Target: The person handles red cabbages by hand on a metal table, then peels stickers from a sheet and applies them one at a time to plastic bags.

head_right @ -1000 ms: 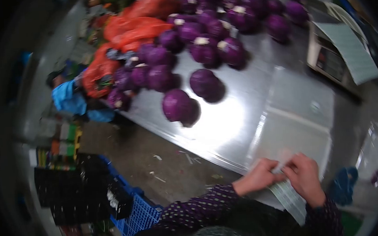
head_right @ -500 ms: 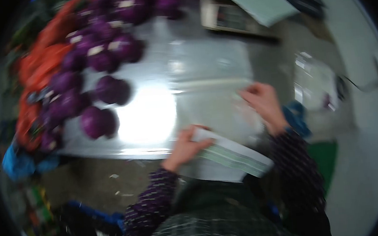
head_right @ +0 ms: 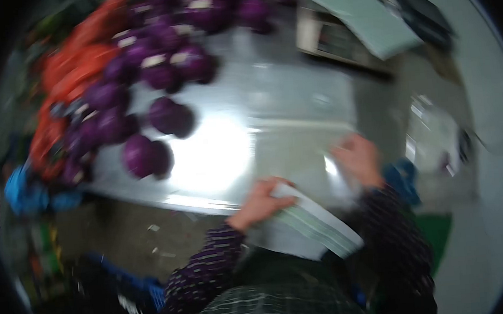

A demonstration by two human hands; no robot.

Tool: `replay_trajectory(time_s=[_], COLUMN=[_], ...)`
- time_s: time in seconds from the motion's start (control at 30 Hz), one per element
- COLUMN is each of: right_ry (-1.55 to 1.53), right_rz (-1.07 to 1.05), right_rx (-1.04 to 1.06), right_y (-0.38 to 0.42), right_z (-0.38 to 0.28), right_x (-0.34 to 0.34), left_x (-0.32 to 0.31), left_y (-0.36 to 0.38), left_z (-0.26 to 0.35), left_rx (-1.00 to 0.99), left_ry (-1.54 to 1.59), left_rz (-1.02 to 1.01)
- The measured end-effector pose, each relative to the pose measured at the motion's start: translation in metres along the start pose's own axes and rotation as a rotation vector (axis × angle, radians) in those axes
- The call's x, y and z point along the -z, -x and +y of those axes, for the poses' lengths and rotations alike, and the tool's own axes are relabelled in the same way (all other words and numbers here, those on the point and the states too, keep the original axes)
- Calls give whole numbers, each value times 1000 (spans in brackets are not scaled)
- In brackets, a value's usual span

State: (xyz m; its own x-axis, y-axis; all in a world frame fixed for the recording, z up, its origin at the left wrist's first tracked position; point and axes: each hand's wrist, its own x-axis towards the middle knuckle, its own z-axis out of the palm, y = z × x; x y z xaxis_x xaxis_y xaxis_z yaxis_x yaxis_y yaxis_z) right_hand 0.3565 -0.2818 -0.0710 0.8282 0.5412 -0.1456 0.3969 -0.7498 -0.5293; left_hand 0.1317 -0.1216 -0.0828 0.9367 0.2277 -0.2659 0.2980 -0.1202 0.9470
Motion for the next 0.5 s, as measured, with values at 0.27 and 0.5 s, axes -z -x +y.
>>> replay_trajectory(time_s=[0.27, 0.5], right_ry=[26, -121], right_rz=[-89, -298], right_rx=[651, 106], right_y=[42, 10], right_z=[-26, -17], right_x=[-23, -3], left_x=[7, -10], left_y=[12, -2], left_z=[30, -11], left_rx=[2, -119], left_ry=[176, 164], left_rz=[-127, -23])
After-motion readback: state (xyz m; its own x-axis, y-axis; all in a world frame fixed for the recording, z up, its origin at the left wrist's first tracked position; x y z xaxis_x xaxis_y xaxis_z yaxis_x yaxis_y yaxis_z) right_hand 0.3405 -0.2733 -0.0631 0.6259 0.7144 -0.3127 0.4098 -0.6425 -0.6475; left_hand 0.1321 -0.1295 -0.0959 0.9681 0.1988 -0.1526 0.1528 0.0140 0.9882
